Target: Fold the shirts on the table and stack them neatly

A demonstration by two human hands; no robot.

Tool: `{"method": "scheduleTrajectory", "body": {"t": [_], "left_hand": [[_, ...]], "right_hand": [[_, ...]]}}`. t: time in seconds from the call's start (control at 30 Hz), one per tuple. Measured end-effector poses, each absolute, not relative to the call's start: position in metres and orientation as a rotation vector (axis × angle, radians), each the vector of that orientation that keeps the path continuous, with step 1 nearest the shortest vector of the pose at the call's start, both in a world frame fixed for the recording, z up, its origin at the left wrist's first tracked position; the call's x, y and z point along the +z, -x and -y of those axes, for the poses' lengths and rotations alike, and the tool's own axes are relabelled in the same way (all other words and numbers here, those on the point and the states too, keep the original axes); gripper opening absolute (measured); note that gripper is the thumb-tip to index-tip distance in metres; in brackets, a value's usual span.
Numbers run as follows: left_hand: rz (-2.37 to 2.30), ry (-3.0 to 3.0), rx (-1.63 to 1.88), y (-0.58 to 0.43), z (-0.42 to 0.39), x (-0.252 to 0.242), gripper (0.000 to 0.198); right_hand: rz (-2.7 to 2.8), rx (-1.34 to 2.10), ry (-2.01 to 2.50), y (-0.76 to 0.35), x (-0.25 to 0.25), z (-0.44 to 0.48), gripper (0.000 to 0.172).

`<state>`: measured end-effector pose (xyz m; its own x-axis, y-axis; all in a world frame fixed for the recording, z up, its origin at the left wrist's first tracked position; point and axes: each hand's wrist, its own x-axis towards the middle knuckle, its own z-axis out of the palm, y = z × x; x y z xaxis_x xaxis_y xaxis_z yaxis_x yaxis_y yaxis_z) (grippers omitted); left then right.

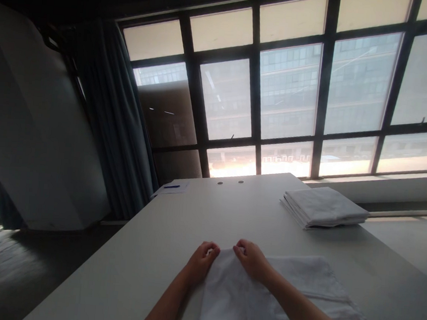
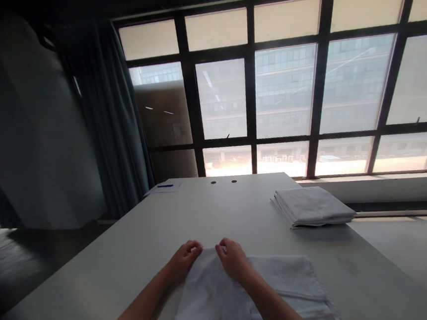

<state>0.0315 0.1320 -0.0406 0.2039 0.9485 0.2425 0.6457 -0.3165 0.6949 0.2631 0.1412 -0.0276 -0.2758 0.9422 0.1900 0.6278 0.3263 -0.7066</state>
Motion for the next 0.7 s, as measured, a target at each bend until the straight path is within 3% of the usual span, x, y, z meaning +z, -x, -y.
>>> {"method": "scheduleTrajectory", "body": {"t": [0.2, 0.7], "left_hand": [[-1.603, -2.068, 0.829, -0.035, -0.134, -0.041, 0.043], [-1.785, -2.171, 0.640, -0.038, -0.135, -0.047, 0.027]], "right_hand": [[1.946, 0.704, 1.415, -0.263, -0.026, -0.141, 0.014], [2.171, 0.366, 1.674, -0.278, -0.030, -0.137, 0.017]]}}
